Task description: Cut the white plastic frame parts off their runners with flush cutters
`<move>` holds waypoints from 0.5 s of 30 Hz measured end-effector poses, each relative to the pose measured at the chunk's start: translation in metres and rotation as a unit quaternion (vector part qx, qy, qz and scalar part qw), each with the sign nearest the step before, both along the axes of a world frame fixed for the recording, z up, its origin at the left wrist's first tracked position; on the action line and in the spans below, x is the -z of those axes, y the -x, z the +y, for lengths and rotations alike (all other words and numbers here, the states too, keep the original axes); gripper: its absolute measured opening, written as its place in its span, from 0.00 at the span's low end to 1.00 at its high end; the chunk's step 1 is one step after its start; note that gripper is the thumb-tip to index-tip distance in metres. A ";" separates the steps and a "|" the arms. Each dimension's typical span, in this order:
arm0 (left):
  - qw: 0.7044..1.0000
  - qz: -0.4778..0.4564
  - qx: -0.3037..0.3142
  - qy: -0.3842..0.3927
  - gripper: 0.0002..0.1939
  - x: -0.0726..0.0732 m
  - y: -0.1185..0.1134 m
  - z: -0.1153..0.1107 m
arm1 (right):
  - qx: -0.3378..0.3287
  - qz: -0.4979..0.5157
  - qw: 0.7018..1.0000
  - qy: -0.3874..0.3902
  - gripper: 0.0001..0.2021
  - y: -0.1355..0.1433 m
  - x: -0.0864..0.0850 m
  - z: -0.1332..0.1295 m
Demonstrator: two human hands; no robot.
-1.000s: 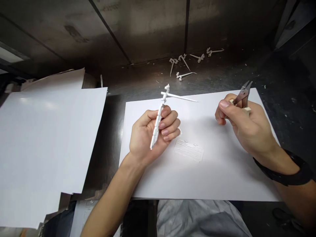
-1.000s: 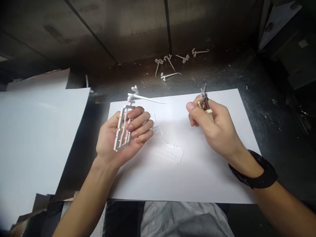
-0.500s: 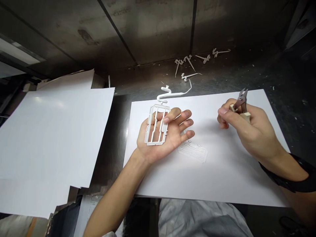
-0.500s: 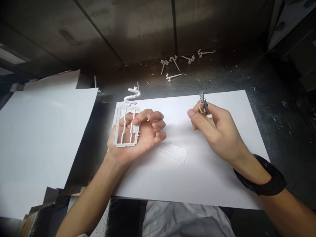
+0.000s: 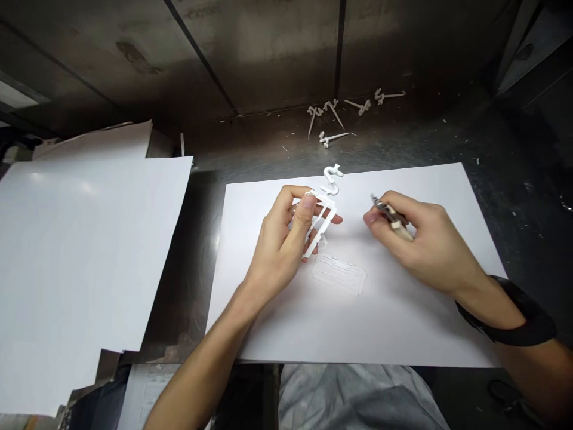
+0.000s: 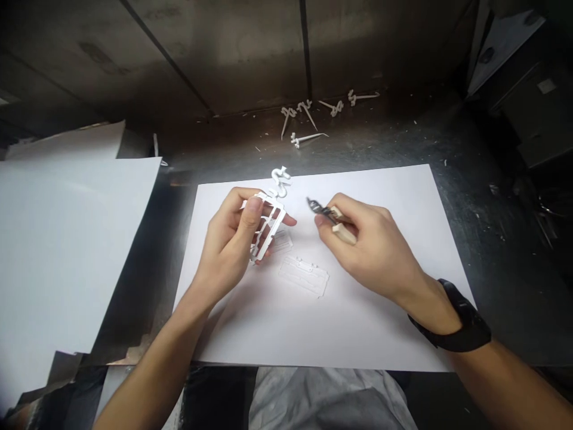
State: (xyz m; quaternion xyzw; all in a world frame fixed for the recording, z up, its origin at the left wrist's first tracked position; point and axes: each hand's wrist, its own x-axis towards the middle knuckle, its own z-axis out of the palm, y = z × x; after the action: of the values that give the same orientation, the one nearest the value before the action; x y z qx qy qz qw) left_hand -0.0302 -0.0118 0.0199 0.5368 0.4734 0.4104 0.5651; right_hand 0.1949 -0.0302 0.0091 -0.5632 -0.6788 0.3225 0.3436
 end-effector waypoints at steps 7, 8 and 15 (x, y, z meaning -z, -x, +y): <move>0.992 0.094 0.057 -0.069 0.13 -0.008 0.008 0.001 | -0.038 -0.041 0.998 0.036 0.20 0.004 0.003 -0.002; 0.988 0.110 0.062 -0.084 0.12 -0.009 0.009 0.001 | -0.038 -0.041 0.997 0.044 0.21 0.004 0.003 -0.002; 0.971 0.154 0.120 -0.137 0.07 -0.009 0.012 -0.001 | -0.075 -0.033 0.991 0.104 0.15 0.003 0.000 -0.003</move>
State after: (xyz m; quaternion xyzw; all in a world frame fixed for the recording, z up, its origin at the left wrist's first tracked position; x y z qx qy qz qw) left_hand -0.0427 -0.0129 0.0291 0.7186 0.4265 0.3126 0.4517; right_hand 0.1921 -0.0330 0.0095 -0.5533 -0.6934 0.3972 0.2354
